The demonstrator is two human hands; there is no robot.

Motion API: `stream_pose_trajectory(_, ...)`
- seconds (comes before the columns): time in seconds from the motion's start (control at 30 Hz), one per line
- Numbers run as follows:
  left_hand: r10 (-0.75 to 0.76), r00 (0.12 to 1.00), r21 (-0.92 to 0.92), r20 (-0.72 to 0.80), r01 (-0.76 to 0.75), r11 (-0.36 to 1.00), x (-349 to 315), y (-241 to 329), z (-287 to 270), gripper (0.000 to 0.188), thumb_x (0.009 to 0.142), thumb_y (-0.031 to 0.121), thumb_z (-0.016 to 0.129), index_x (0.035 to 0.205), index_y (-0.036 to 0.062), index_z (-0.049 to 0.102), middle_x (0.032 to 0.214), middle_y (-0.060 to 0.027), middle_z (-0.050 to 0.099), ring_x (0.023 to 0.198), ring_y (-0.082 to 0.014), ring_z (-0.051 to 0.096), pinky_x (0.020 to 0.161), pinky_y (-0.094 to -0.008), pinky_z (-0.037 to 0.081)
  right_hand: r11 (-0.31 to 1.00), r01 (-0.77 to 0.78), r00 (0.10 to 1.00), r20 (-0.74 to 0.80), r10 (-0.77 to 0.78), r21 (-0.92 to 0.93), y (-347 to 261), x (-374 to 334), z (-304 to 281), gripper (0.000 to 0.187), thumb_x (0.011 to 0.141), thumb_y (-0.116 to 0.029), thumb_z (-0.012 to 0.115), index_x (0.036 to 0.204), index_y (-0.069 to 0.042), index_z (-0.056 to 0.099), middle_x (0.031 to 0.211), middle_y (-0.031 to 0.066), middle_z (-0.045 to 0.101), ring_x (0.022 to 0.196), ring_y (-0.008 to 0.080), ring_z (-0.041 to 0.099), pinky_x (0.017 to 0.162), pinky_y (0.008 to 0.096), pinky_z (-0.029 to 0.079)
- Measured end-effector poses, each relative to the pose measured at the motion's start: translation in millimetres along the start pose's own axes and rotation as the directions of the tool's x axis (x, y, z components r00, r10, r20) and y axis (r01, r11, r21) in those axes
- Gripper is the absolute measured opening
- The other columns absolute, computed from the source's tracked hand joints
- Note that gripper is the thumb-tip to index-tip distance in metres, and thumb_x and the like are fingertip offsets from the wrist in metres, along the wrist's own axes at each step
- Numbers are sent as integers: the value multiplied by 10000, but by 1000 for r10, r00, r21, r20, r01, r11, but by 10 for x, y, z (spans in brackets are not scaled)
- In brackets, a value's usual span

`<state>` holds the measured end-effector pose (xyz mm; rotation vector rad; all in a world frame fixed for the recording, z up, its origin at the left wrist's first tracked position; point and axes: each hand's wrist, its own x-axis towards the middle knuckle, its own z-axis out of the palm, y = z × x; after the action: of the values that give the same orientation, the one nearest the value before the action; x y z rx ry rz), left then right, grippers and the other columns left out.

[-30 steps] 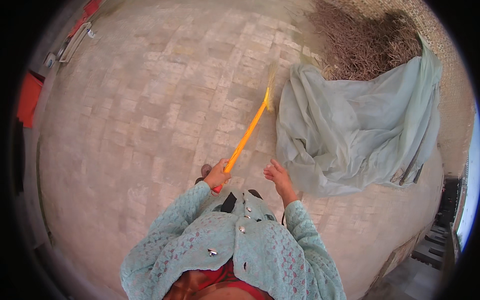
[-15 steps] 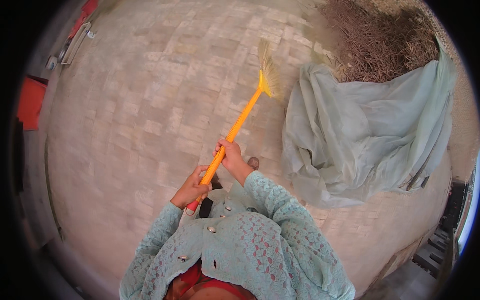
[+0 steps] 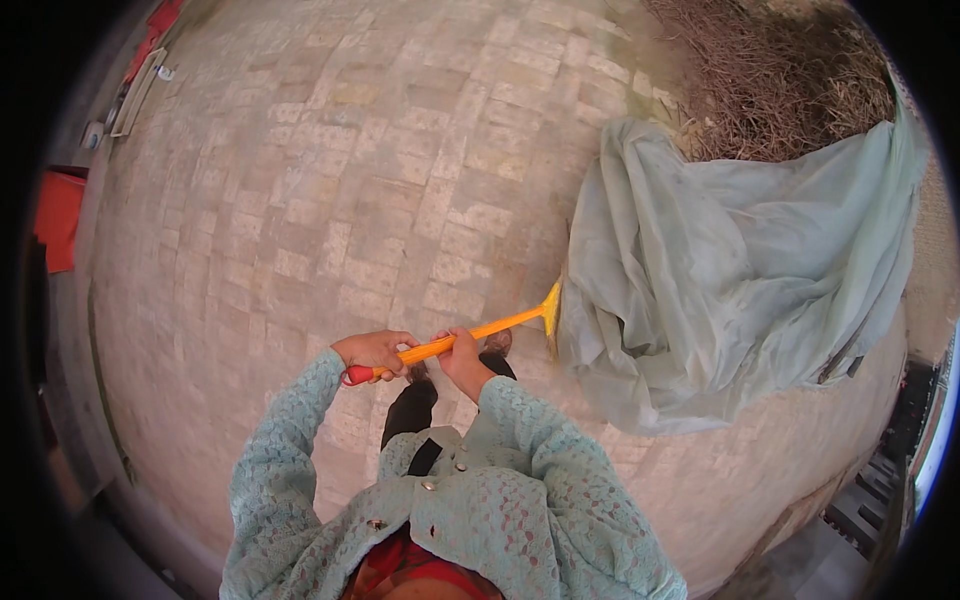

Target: The person sweeps a tiled outdoor courtyard with a long-handled broom, moving debris toward a covered pile. The person briefly picks up a small white bottle from the floor and places it into a nearby rectangular tray before resuming sweeping.

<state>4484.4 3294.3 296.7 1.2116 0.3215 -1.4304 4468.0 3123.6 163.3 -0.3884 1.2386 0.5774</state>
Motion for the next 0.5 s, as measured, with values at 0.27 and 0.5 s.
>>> stream_pose_trajectory(0.27, 368, 840, 129, -399, -346, 929, 921, 540, 215, 542, 679, 15, 531, 1171, 49, 306, 677, -86, 501, 489, -145, 486, 456, -264, 407, 932, 254, 919, 365, -150, -257, -1286, 479, 808, 109, 744, -65, 456, 839, -46, 406, 613, 75, 451, 508, 195, 444, 490, 311, 414)
stream_pose_trajectory(0.5, 503, 648, 72, -572, -571, 818, 619, 2, 800, 587, 730, 18, 510, 1234, 72, 212, 773, -84, 504, 525, -122, 480, 469, -262, 408, 764, 405, 851, 513, -114, -502, -726, -368, 843, 540, 753, -10, 477, 1191, -154, 197, 690, 67, 459, 503, 131, 454, 427, 277, 414)
